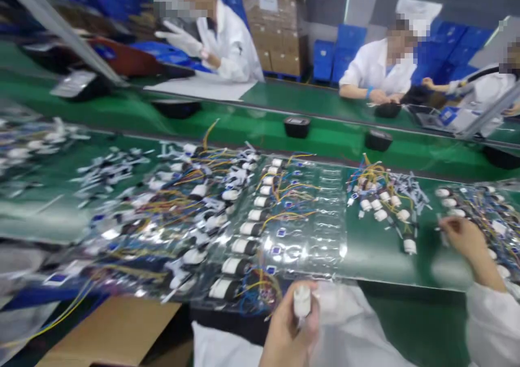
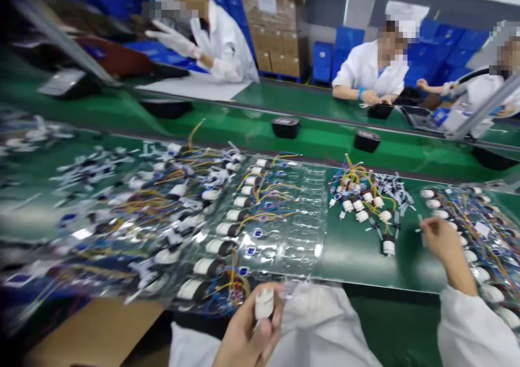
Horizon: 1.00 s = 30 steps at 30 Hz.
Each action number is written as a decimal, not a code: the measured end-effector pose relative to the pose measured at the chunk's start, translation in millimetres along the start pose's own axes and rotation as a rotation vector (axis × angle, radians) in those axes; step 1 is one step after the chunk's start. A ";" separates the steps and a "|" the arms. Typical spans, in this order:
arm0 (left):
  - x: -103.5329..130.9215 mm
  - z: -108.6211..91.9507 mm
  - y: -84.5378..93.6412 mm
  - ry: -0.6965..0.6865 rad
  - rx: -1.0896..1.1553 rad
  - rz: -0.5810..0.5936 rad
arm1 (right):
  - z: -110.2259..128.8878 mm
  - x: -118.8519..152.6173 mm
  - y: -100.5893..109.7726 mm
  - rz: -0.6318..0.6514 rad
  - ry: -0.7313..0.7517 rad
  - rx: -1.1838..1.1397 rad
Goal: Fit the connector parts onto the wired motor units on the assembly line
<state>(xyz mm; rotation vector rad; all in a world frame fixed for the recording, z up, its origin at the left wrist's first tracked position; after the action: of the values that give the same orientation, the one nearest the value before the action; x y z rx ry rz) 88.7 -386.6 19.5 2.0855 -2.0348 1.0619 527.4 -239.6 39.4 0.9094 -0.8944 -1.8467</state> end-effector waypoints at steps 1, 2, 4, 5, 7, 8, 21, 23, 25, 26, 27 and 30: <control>0.8 -4.9 2.9 -0.041 -0.010 0.001 | 6.8 6.3 10.6 -0.042 -0.001 0.015; 1.9 -10.3 6.8 -0.075 -0.028 0.001 | 17.9 16.0 20.9 -0.090 0.001 0.014; 5.8 -20.7 16.2 -0.097 -0.066 0.015 | 54.7 45.9 37.6 -0.168 -0.012 -0.082; 8.4 -25.3 21.2 -0.089 -0.077 0.036 | 79.6 65.0 42.2 -0.180 -0.029 -0.196; 13.9 -33.4 31.2 -0.064 -0.079 0.095 | 139.2 105.1 41.7 -0.104 0.025 -0.281; 16.4 -37.1 35.9 -0.056 -0.073 0.123 | 170.9 124.1 37.1 -0.074 0.100 -0.301; 38.7 -74.2 90.1 -0.283 -0.250 0.048 | 331.7 225.4 -50.3 0.601 0.518 -0.702; 39.0 -68.9 89.5 -0.296 -0.246 0.024 | 327.5 227.8 -53.8 0.597 0.506 -0.716; 38.7 -59.8 86.6 -0.300 -0.239 -0.009 | 323.2 228.6 -55.8 0.588 0.506 -0.738; 38.3 -54.5 84.9 -0.294 -0.240 -0.024 | 321.3 228.6 -56.5 0.580 0.511 -0.751; 37.7 -49.1 83.3 -0.286 -0.243 -0.038 | 319.4 228.5 -57.3 0.570 0.515 -0.763; 35.6 -36.5 80.1 -0.285 -0.246 -0.074 | 314.7 230.1 -61.3 0.545 0.511 -0.792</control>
<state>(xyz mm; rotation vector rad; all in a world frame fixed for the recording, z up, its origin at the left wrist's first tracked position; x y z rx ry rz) -2.3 -411.2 30.9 2.2628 -2.0569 0.4962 153.5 -357.6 84.1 0.5090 -0.0370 -1.2243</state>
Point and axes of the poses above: each hand's wrist, its own x-axis away from the middle knuckle, its own y-axis out of the back of the hand, z = x × y, the point moved 1 cm from there along -x, towards the middle knuckle, and after that the axes turned 4 degrees about y, right-handed, at the moved point
